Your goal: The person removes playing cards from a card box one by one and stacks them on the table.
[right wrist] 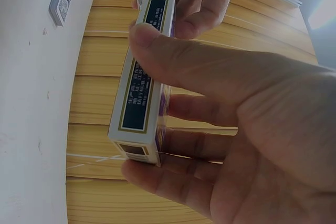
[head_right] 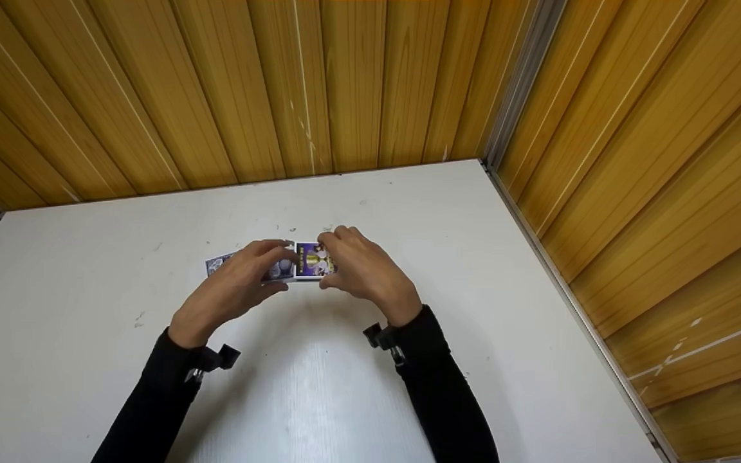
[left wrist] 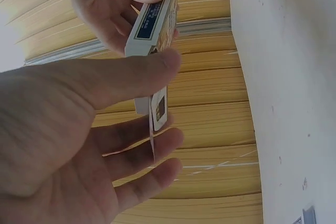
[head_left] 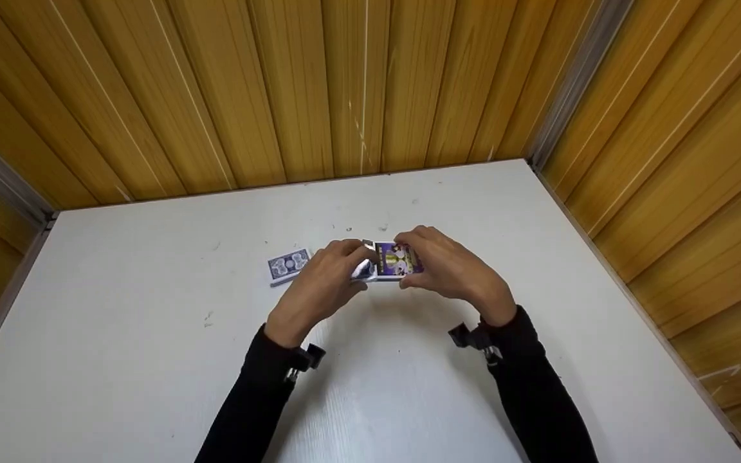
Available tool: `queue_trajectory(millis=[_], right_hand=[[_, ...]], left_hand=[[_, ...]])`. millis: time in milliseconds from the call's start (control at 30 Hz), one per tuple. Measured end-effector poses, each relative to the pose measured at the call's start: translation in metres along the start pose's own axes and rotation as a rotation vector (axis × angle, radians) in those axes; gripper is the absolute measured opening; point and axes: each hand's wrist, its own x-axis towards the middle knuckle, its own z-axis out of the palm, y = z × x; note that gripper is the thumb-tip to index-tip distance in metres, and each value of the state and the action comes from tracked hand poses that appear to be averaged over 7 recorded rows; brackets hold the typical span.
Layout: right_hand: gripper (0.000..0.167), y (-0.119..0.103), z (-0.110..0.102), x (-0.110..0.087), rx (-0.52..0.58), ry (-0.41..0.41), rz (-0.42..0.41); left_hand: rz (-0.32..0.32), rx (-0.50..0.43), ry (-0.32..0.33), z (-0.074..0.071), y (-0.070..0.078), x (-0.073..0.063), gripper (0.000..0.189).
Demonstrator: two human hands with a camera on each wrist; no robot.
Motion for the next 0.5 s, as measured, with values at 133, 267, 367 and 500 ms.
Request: queue_trajectory(millis=[133,267,367,500], right_hand=[[0.067,0.002,-0.003,0.0,0.013,0.007,0.019],[0.069,0.005,-0.007,-0.001,0.018,0.022,0.04],[0.07,0.007,-0.008,-0.001,0.018,0.033,0.053],[0.07,0.011,-0.009,-0.002,0.018,0.038,0.055]], left_hand=[[-0.022,0.011,-0.006,-0.008,-0.003,-0.001,0.044],[-0.096,0.013,-0.027,-0.019,-0.009,-0.004,0.044],[-0.15,0.001,-0.018,-0.027,-0.017,-0.006,0.045],[-0.18,-0.031,0.03,-0.032,-0.031,-0.009,0.042]])
